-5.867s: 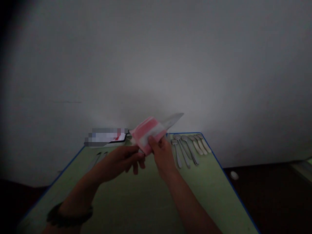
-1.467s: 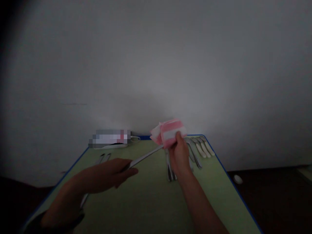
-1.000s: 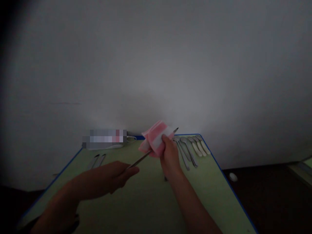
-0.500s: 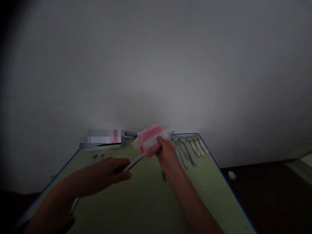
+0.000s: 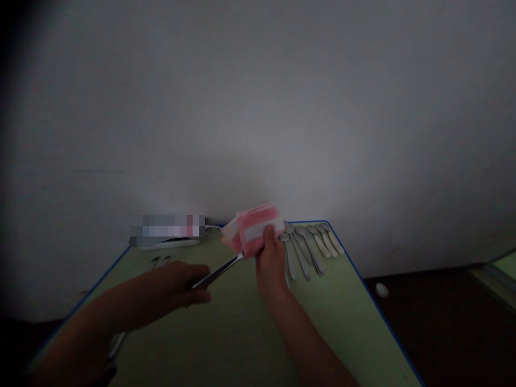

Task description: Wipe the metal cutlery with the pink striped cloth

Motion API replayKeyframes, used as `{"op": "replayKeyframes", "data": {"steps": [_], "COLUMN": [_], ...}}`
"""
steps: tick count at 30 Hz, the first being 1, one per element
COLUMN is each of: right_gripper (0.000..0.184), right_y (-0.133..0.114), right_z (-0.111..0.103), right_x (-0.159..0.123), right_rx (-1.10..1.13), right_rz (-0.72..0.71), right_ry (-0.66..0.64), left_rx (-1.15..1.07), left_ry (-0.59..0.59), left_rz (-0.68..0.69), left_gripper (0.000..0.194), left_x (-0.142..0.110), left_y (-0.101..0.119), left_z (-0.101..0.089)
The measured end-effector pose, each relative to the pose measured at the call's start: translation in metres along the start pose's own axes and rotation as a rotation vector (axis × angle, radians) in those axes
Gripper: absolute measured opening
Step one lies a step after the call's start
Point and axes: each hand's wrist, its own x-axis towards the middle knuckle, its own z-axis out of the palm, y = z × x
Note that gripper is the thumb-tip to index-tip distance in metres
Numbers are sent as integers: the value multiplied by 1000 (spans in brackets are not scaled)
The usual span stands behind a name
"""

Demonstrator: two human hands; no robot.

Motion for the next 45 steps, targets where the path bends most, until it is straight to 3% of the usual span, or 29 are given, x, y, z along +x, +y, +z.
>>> {"op": "replayKeyframes", "data": {"steps": [7, 13, 17, 21, 27, 34, 41, 45], "right_gripper": [37, 42, 41, 37, 32, 30, 34, 43], "right_y": [11, -13, -17, -5, -2, -29, -16, -5], "right_z": [3, -13, -16, -7, 2, -9, -13, -11], "right_x": [-8, 17, 18, 7, 0, 19, 19, 11], "right_rx": [-138, -93, -61, -47, -106, 101, 62, -94], "right_rz": [64, -133, -141, -68, -7, -68, -149, -167], "right_ry": [-73, 99, 169, 93, -29, 214, 217, 220], "left_rx": [-5, -180, -111, -45, -108, -140, -101, -105], "left_ry": [38, -80, -36, 105, 76, 25, 47, 56], "left_rz": [-5, -25, 42, 30, -10, 11, 37, 42], "left_gripper": [28, 30, 39, 38, 39, 40, 39, 40], "left_x": [7, 0, -3, 0, 1, -4, -7, -6], "left_y": [-4, 4, 12, 9, 4, 5, 2, 4], "left_z": [4, -4, -6, -5, -6, -12, -14, -13]}}
